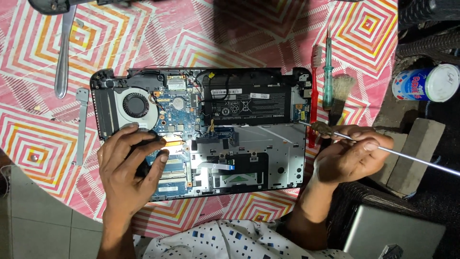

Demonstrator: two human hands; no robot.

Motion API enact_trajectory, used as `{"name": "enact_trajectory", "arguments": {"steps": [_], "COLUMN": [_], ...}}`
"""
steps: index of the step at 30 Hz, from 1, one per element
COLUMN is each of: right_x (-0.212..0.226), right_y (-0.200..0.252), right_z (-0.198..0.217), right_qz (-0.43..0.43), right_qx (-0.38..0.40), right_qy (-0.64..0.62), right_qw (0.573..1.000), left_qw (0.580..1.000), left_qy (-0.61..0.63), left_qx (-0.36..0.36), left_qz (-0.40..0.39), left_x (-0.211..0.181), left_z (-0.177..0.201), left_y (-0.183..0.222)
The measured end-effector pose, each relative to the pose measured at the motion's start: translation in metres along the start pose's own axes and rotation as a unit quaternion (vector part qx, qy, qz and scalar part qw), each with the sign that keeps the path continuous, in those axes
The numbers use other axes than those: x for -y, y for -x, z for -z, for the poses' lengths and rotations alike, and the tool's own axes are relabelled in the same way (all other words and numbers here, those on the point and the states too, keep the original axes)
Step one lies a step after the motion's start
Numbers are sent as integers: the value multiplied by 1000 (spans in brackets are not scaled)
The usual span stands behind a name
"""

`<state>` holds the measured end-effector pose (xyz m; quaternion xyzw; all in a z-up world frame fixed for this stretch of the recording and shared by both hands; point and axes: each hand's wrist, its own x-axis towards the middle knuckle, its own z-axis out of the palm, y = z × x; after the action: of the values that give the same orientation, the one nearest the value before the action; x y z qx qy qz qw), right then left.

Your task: Removing internal components from a laptop using a screwdriver and hands.

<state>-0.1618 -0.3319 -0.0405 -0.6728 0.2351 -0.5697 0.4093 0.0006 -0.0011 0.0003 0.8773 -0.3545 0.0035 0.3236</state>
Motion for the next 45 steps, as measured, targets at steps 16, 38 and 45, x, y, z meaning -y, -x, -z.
{"name": "enact_trajectory", "arguments": {"steps": [16,38,45], "right_x": [10,53,86], "right_y": [-5,-50,-32], "right_z": [-9,16,25], "right_qz": [10,122,109], "right_qx": [28,166,155], "right_qy": [0,189,216], "right_qw": [1000,960,958], "left_qw": [1000,999,998], "left_qy": [-6,3,-8], "left_qx": [7,3,15], "left_qz": [4,-45,-56], "left_x": [0,4,3], "left_z": [0,7,8], "left_y": [2,5,11]}}
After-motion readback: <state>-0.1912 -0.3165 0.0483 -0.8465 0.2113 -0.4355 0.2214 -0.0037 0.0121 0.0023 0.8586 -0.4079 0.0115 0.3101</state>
